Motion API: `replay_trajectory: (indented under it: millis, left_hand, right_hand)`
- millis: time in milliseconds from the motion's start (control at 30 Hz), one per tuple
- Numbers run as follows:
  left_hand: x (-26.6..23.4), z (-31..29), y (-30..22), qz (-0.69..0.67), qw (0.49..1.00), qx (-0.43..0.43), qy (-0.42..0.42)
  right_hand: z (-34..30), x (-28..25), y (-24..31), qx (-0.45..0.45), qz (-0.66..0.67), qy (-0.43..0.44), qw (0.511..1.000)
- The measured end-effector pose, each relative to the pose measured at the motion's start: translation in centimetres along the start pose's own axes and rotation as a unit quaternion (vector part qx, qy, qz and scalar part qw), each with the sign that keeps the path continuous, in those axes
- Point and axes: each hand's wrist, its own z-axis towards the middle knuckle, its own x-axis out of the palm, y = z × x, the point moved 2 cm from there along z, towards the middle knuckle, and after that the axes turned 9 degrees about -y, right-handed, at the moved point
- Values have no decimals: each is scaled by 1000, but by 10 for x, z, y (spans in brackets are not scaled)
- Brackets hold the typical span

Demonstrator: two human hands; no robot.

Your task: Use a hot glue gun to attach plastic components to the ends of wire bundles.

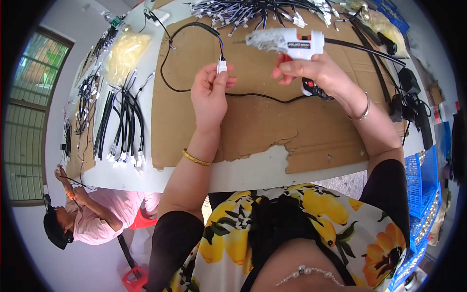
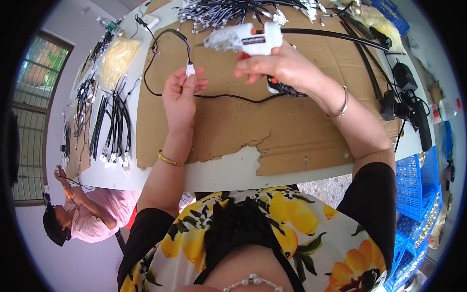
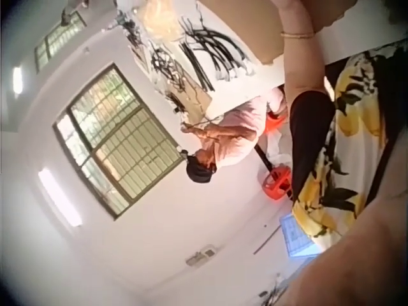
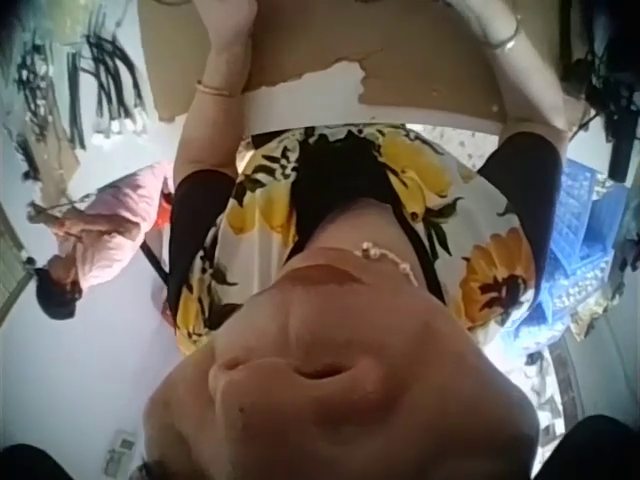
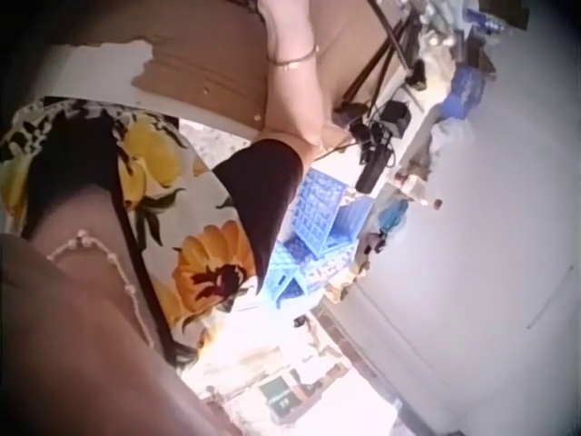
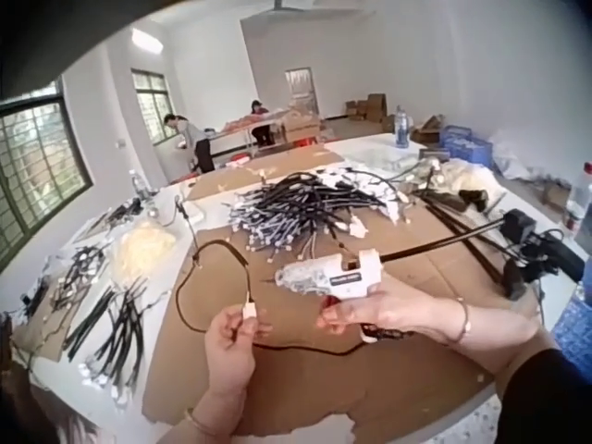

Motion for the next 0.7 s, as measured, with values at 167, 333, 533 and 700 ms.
replay_trajectory:
  millis: [167, 333, 533, 700]
  left_hand:
    - [1, -4, -1, 10, 1000, 21, 6]
    - [4, -8, -3, 36, 998, 42, 6]
    - [5, -8, -2, 34, 998, 44, -6]
    - [5, -6, -3, 35, 998, 46, -8]
  right_hand:
    - [-9, 10, -3, 27, -71, 33, 997]
    - [-10, 10, -12, 32, -84, 24, 996]
    - [-11, 8, -12, 28, -93, -9, 995]
    - [-12, 8, -9, 24, -129, -17, 991]
